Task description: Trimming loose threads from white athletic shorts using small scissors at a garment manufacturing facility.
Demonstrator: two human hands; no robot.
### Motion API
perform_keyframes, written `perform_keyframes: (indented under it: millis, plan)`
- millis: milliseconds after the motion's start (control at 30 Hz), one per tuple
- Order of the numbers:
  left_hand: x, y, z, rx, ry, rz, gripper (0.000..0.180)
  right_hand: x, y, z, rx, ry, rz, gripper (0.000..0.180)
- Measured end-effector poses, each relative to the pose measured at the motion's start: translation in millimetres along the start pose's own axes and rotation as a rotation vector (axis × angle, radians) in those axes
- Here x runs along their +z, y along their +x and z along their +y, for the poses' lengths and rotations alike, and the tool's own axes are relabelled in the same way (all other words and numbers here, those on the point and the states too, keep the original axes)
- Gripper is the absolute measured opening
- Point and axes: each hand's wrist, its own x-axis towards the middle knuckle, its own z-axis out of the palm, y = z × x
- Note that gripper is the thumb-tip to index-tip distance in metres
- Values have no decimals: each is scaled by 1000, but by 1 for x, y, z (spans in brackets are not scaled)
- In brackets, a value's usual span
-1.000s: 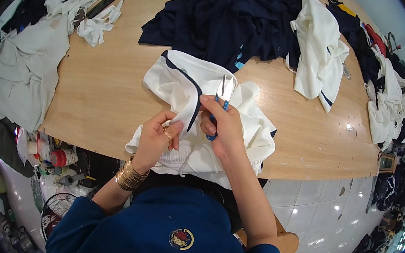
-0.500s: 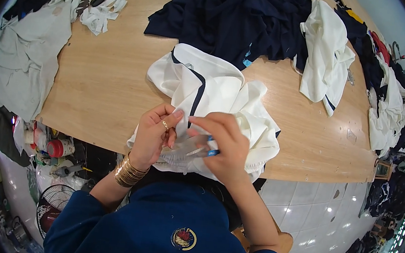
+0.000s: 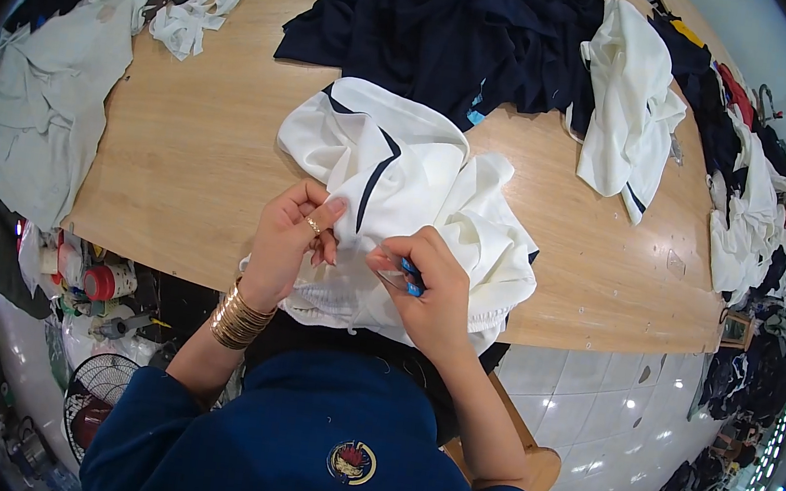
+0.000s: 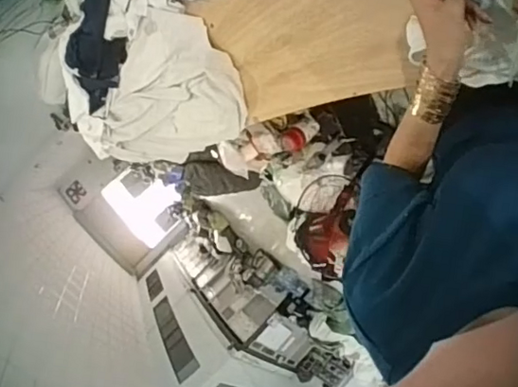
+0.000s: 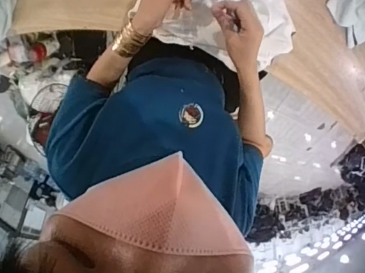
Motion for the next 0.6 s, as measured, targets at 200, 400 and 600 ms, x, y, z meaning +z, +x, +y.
perform_keyframes:
  millis: [200, 400, 600]
  plan:
    - [-1, -3, 3, 104, 139, -90, 31, -10, -9, 3, 134, -153, 61, 21]
    - [-1, -2, 5, 33, 148, -92, 35, -17, -8, 6, -167, -554, 25, 28]
    - [1, -4, 8, -50, 86, -76, 30, -8, -9, 6, -197, -674, 59, 24]
